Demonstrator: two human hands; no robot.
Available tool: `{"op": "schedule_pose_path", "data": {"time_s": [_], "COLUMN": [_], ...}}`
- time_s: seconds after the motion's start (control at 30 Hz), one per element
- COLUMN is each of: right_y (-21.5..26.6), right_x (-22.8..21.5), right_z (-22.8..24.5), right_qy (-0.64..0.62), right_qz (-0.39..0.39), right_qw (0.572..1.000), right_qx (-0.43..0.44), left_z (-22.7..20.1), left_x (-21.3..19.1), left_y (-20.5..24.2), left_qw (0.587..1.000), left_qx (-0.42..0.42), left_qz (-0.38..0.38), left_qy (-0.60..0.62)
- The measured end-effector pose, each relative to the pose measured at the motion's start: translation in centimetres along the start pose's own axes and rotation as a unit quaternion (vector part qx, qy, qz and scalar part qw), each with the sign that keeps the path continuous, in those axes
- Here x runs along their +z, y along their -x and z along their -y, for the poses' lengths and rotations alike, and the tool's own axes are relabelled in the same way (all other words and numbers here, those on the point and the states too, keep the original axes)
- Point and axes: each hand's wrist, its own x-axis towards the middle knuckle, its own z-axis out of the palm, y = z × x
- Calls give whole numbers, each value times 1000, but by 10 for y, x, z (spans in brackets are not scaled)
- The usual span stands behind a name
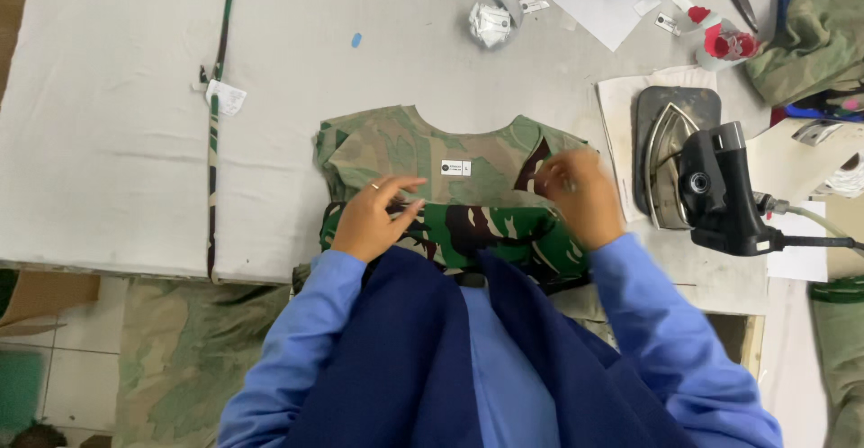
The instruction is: The person irons a camouflage-patterned t-shirt on a white table. They repeatedly pick up small white tags from a pile, place each tag on the shirt's collar area, and press it with a steam iron. The person also smooths the fabric with their hands between ironing passes.
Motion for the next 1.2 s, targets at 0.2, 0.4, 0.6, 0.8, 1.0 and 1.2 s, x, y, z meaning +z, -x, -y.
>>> {"op": "schedule_pose_path", "data": {"time_s": [0.2, 0.4, 0.6, 0.8, 1.0, 1.2], "right_y": [18, 23, 30, -66, -79, -60], "right_x": [54, 14, 14, -10, 14, 69], "right_z": [54, 84, -39, -40, -35, -65], "right_qy": [-68, -25, 233, 93, 34, 172], "right_qz": [357, 278, 321, 272, 213, -56], "right_qw": [924, 958, 916, 957, 963, 983], "right_qx": [-117, -68, -59, 37, 161, -44], "left_z": [-36, -3, 15, 19, 33, 68], "left_x": [8, 68, -14, -48, 3, 23], "left_y": [0, 0, 5, -68, -96, -82], "left_qw": [979, 950, 949, 953, 925, 936], "left_qx": [-15, 87, -98, -274, -329, -192], "left_qz": [196, 107, 178, 104, 113, 8], "left_qy": [-52, -282, -243, -80, -153, -296]}}
